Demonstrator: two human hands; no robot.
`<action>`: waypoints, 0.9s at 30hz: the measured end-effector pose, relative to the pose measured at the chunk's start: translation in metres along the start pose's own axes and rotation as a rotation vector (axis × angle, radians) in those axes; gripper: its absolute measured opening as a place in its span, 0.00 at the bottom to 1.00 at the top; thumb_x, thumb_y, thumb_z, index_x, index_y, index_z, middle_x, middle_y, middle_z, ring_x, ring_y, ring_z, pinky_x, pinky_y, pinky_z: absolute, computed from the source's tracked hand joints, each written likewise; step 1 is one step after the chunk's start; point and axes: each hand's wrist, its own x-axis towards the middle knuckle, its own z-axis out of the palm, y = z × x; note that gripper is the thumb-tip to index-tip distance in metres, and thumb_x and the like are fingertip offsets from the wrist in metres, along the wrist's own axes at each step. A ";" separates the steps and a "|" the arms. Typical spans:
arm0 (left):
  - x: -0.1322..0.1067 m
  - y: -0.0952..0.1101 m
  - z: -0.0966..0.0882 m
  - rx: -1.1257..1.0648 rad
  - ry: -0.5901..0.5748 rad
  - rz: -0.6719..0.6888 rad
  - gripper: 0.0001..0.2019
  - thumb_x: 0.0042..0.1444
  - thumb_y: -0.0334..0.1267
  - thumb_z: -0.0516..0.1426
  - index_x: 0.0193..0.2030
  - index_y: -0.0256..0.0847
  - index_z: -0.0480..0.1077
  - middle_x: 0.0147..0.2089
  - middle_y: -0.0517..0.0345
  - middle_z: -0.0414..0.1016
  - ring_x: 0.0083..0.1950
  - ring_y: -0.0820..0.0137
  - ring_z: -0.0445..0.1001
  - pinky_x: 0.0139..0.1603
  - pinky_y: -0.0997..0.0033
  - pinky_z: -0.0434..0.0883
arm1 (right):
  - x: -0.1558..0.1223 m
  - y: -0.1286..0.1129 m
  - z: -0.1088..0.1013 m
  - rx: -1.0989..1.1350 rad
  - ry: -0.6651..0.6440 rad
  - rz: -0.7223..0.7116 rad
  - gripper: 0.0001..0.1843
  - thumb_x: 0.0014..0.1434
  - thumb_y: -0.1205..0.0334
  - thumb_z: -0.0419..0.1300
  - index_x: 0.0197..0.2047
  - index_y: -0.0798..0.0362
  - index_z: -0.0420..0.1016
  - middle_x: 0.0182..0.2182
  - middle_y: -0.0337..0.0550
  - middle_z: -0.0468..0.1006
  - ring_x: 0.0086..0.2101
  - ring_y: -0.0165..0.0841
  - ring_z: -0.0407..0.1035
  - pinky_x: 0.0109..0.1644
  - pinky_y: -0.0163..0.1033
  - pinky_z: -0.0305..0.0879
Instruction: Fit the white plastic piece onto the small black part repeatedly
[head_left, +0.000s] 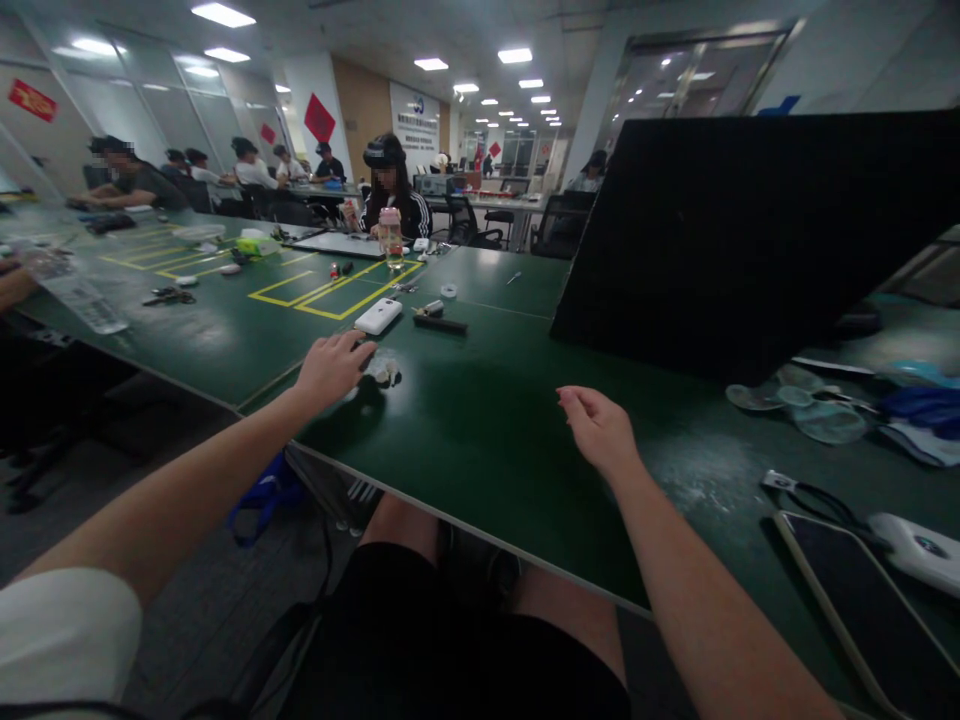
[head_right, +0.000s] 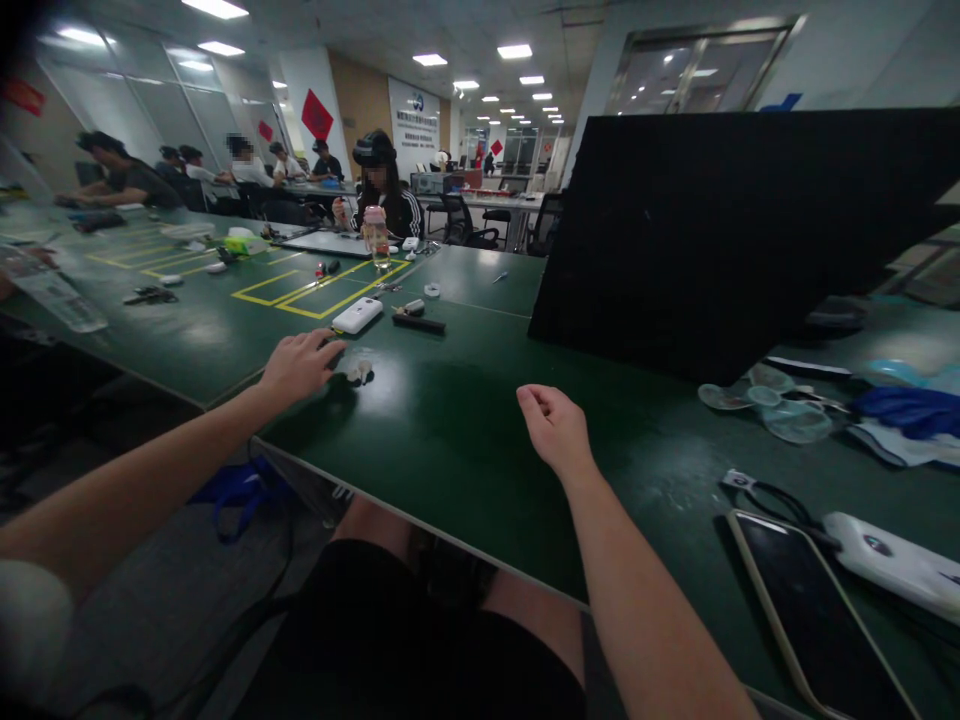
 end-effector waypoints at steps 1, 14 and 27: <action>0.000 -0.001 0.006 -0.030 0.047 -0.113 0.23 0.58 0.38 0.58 0.61 0.46 0.69 0.66 0.43 0.66 0.62 0.48 0.69 0.59 0.48 0.66 | -0.001 -0.002 -0.001 -0.010 -0.005 -0.007 0.26 0.69 0.40 0.52 0.52 0.51 0.79 0.44 0.49 0.80 0.38 0.39 0.74 0.38 0.43 0.71; 0.067 0.077 0.065 -0.761 -0.131 -0.440 0.27 0.64 0.52 0.56 0.65 0.42 0.62 0.56 0.46 0.78 0.53 0.59 0.78 0.58 0.57 0.71 | -0.007 -0.016 -0.009 -0.121 -0.166 -0.007 0.26 0.70 0.39 0.49 0.43 0.50 0.80 0.40 0.46 0.79 0.38 0.38 0.73 0.40 0.44 0.69; 0.066 0.297 0.046 -1.629 -0.173 -0.440 0.22 0.64 0.53 0.56 0.59 0.43 0.65 0.47 0.50 0.77 0.45 0.65 0.78 0.50 0.63 0.74 | -0.007 -0.017 0.003 -0.433 -0.290 -0.004 0.36 0.50 0.34 0.68 0.56 0.47 0.75 0.47 0.48 0.78 0.41 0.43 0.73 0.38 0.44 0.70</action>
